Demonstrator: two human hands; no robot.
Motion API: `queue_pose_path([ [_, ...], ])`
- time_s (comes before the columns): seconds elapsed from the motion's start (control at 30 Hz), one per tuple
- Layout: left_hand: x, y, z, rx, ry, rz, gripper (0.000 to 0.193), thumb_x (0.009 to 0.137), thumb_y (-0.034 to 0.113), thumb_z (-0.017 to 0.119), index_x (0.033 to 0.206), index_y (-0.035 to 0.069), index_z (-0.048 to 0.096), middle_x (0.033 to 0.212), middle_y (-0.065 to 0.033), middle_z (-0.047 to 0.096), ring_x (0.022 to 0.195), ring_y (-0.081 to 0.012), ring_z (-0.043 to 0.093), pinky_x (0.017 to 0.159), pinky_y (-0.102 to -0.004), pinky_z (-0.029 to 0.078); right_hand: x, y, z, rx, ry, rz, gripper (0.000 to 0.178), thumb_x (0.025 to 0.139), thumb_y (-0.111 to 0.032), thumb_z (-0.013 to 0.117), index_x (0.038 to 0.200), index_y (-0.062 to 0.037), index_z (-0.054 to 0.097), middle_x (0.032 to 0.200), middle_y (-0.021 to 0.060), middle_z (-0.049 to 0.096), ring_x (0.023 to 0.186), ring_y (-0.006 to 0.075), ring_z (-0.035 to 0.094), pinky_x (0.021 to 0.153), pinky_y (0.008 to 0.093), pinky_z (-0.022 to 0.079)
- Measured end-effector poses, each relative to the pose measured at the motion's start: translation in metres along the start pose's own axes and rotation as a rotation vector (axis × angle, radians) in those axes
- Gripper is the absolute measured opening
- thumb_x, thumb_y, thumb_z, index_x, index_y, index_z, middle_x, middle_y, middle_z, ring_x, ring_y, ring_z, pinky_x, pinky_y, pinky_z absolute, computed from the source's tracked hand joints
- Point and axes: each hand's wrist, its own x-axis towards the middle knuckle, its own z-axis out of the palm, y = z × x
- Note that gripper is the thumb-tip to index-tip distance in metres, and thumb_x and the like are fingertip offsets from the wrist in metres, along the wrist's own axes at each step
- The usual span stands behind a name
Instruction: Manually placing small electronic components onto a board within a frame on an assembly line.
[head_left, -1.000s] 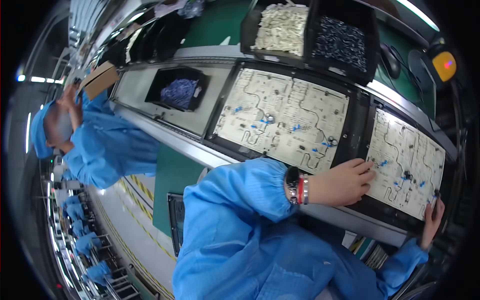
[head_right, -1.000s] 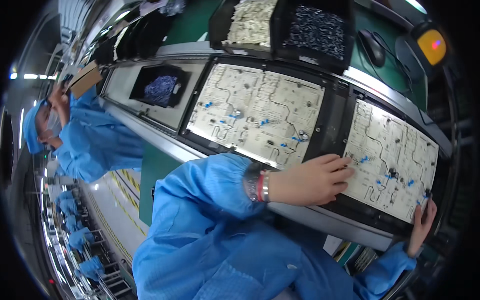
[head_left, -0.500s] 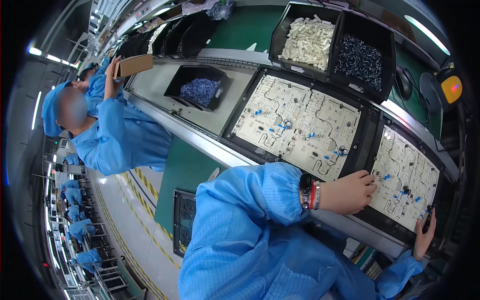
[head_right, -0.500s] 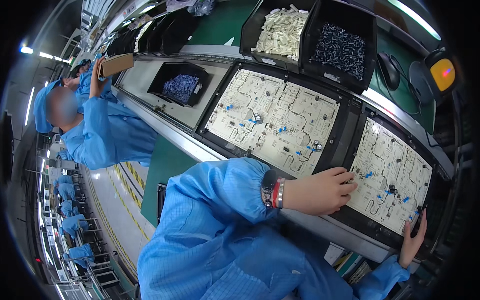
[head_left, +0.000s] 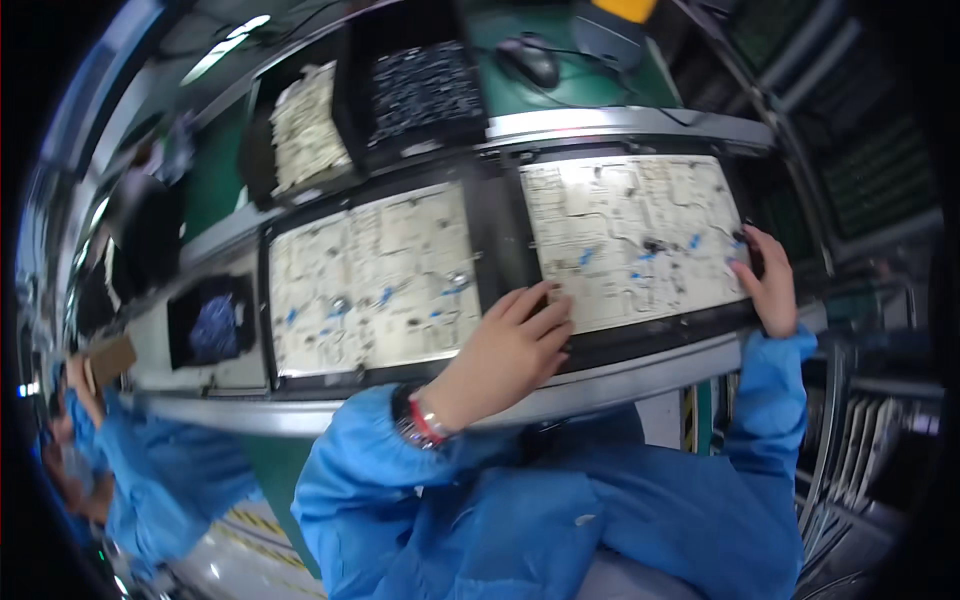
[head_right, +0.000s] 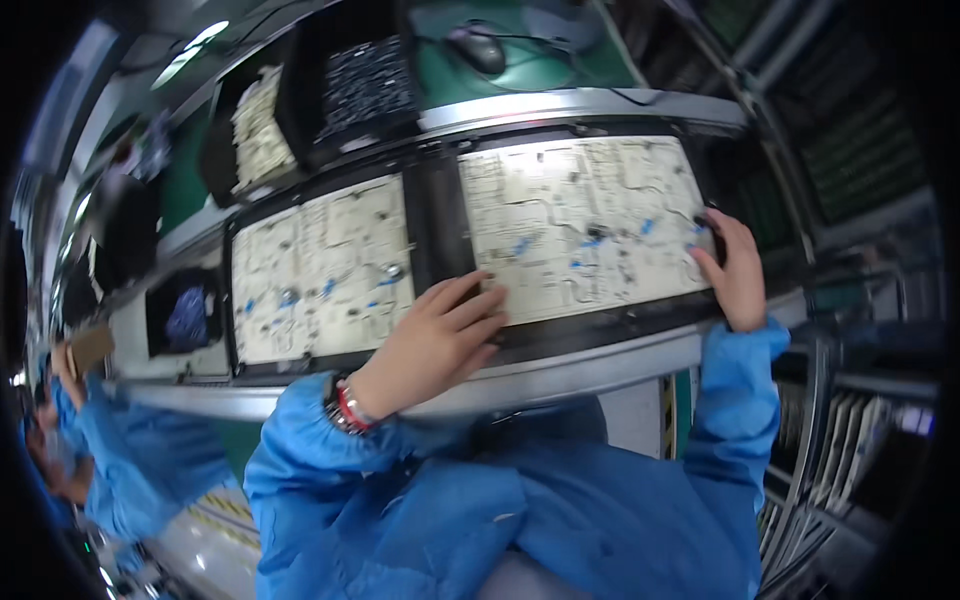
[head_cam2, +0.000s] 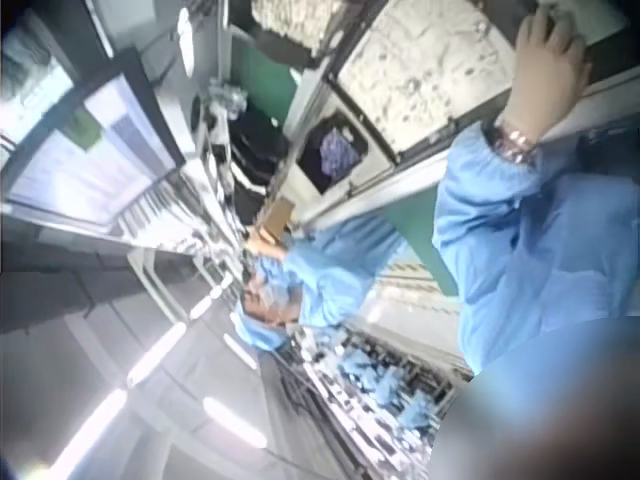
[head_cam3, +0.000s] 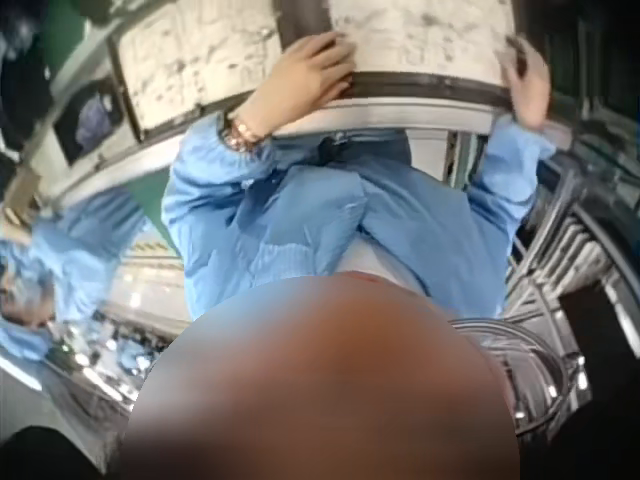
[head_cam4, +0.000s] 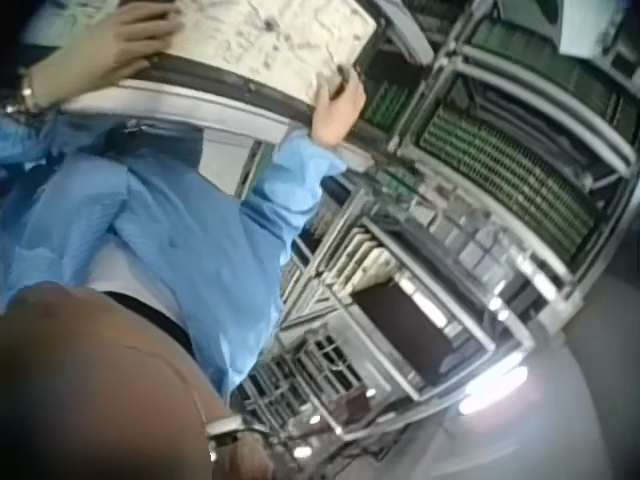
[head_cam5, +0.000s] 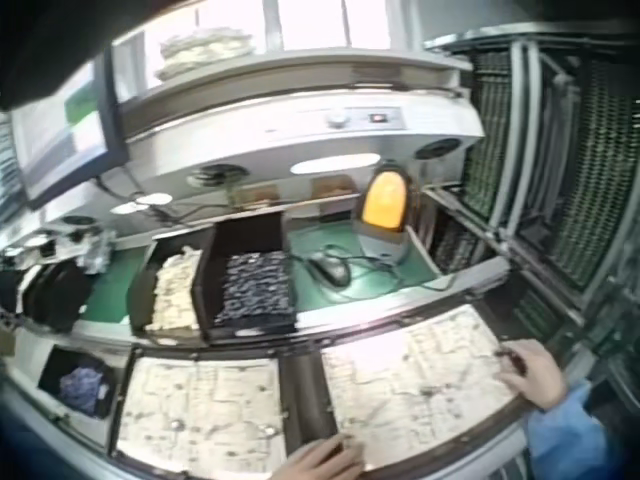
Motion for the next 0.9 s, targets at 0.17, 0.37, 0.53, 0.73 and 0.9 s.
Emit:
queue_pose_path([
  [0.17,0.004,0.003,0.005,0.007,-0.034,0.019,0.034,0.077,0.016,0.064,0.108,0.006,0.059,0.123,-0.0089,0.051,0.121,-0.0297,0.043,0.097,-0.0403,0.037,-0.009,-0.006,-0.007,-0.042,0.003,0.058,0.052,0.073,-0.005,0.067,0.122,-0.0018,0.049,0.109,0.0148,0.054,0.098,0.0292,0.051,0.088,0.0350,0.041],
  [0.37,0.007,0.004,0.003,0.027,-0.068,0.006,0.035,0.077,0.017,0.064,0.110,0.007,0.059,0.125,-0.0085,0.049,0.122,-0.0298,0.041,0.097,-0.0424,0.036,-0.008,-0.005,-0.010,-0.068,-0.031,0.064,0.051,0.075,-0.006,0.066,0.122,-0.0008,0.048,0.112,0.0157,0.053,0.102,0.0309,0.050,0.090,0.0364,0.040],
  [0.53,0.006,0.005,0.003,0.010,-0.082,0.000,0.034,0.077,0.017,0.064,0.110,0.008,0.059,0.126,-0.0085,0.049,0.123,-0.0301,0.041,0.100,-0.0446,0.034,-0.005,-0.006,-0.007,-0.093,-0.019,0.048,0.052,0.076,-0.005,0.065,0.124,-0.0018,0.047,0.118,0.0155,0.051,0.108,0.0312,0.048,0.095,0.0366,0.038],
  [0.73,0.009,0.006,0.003,0.023,-0.122,-0.023,0.035,0.077,0.014,0.064,0.111,0.008,0.059,0.127,-0.0078,0.049,0.124,-0.0299,0.040,0.102,-0.0467,0.032,-0.009,-0.006,-0.014,-0.108,-0.071,0.047,0.053,0.077,-0.006,0.063,0.127,-0.0023,0.045,0.125,0.0170,0.048,0.116,0.0325,0.045,0.099,0.0367,0.035],
  [0.9,0.013,0.002,-0.002,0.004,-0.150,-0.040,0.036,0.078,0.014,0.063,0.113,0.010,0.058,0.128,-0.0083,0.049,0.123,-0.0303,0.041,0.102,-0.0457,0.032,-0.006,-0.049,-0.028,0.059,-0.104,-0.221,0.043,0.077,-0.005,0.061,0.119,-0.0010,0.053,0.126,0.0161,0.049,0.120,0.0333,0.044,0.101,0.0403,0.034],
])
